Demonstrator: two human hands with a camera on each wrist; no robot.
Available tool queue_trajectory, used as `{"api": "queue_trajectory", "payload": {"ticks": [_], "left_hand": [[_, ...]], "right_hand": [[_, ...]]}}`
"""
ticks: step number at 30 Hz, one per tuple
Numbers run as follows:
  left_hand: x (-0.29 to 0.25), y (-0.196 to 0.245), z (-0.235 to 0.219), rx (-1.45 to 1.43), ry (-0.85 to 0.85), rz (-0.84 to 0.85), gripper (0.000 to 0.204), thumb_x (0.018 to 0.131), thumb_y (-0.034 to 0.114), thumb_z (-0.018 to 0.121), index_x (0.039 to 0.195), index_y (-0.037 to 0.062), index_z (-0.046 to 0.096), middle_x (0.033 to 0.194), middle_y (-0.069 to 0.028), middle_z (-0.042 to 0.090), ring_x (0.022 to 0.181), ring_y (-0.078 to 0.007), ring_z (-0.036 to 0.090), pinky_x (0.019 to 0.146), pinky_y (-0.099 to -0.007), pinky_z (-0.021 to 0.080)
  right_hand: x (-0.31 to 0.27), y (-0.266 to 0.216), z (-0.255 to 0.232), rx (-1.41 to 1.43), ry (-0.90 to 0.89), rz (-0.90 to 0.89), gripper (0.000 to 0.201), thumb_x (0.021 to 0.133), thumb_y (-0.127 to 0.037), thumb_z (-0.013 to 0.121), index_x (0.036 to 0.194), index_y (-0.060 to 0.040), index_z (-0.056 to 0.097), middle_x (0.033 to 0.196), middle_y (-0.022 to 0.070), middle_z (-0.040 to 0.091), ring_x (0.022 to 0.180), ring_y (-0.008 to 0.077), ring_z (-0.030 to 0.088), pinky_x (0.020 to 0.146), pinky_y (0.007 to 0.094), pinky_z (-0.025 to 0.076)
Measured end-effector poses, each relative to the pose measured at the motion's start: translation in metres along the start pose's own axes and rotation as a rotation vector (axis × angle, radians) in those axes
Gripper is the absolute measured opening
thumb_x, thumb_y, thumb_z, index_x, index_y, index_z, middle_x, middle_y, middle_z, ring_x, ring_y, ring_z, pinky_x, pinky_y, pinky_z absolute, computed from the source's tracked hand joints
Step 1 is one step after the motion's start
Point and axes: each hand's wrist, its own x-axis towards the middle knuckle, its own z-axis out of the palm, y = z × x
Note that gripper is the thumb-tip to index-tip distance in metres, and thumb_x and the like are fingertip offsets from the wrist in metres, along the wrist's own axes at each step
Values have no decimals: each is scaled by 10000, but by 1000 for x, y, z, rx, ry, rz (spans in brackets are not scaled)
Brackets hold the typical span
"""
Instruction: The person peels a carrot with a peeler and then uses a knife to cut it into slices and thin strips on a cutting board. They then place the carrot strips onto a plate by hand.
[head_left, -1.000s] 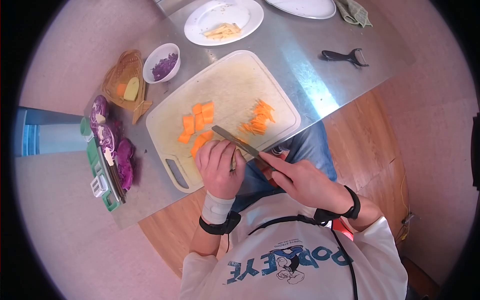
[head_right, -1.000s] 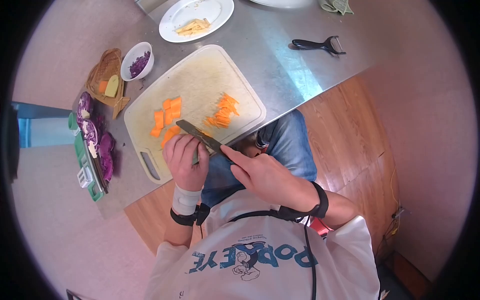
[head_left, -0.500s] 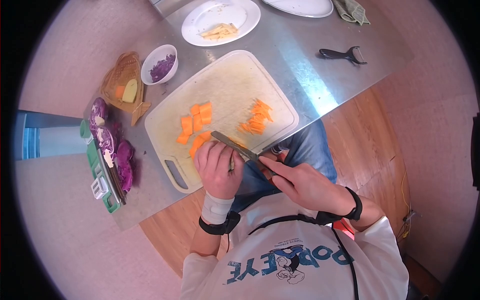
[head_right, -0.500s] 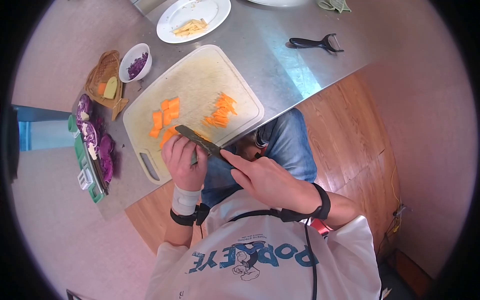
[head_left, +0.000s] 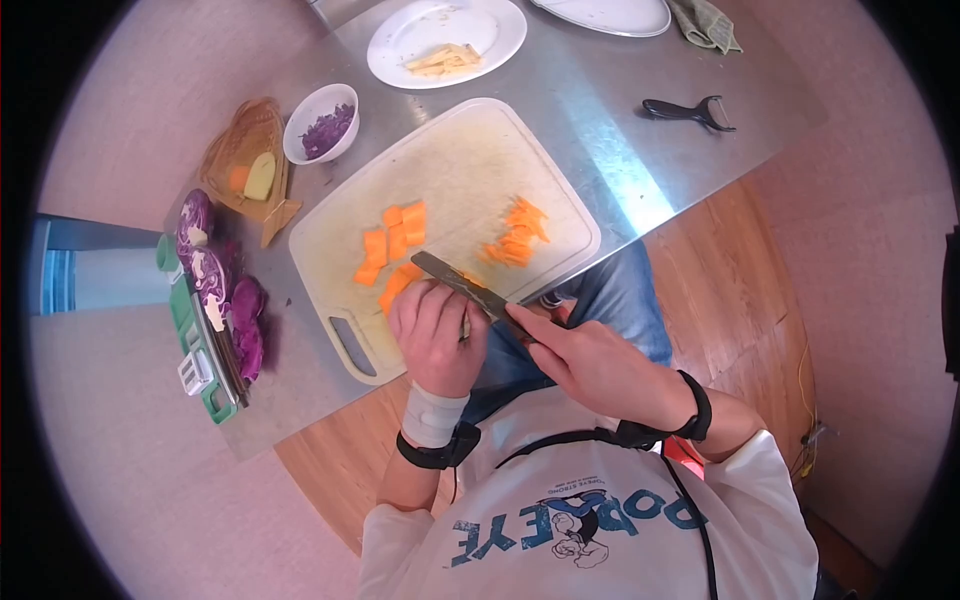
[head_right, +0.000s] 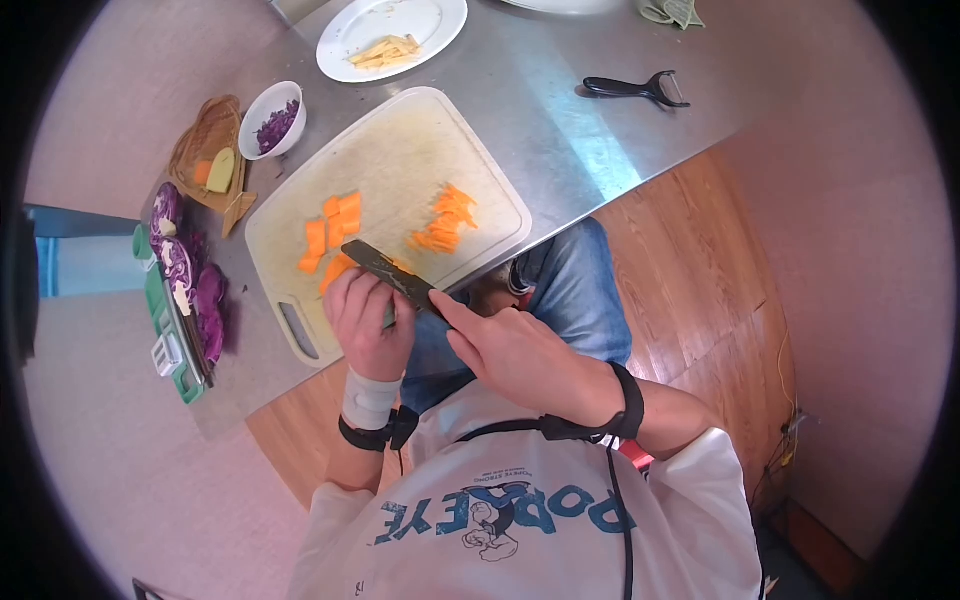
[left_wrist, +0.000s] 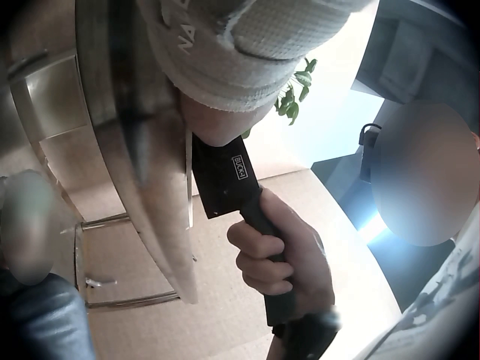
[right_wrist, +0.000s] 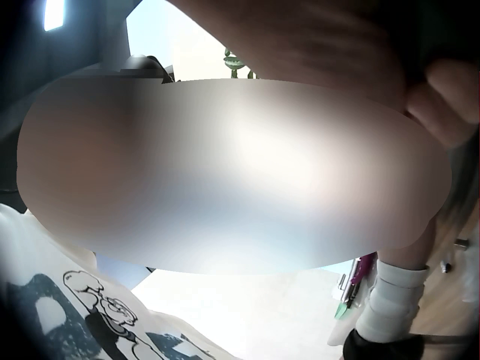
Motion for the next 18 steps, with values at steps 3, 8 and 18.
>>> {"api": "queue_trajectory", "payload": {"ticks": [3, 8, 18], "left_hand": [[-1, 1, 2, 28, 13, 6, 162, 795, 27, 785, 949, 23, 735, 1068, -76, 709, 1105, -313, 654, 975, -455, 478], [0, 0, 2, 28, 26, 13, 190, 805, 26, 778, 994, 34, 760, 1075, -54, 731, 1081, -291, 659, 979, -442, 481], [0, 0, 3, 30, 47, 13, 196, 797, 15, 786, 990, 35, 759, 1067, -66, 728, 1088, -298, 656, 965, -438, 481]], "right_hand": [[1, -1, -1, -1, -17, 14, 474, 1064, -127, 580, 1517, -1, 517, 799, 265, 677, 681, 445, 668, 682, 493, 537], [0, 7, -4, 14, -27, 48, 473, 1074, -96, 544, 1535, 2, 500, 893, 196, 741, 756, 371, 728, 729, 428, 571], [-10, 6, -13, 88, -17, 9, 480, 1079, -89, 533, 1549, 2, 493, 994, 157, 782, 808, 351, 749, 778, 386, 587]]}}
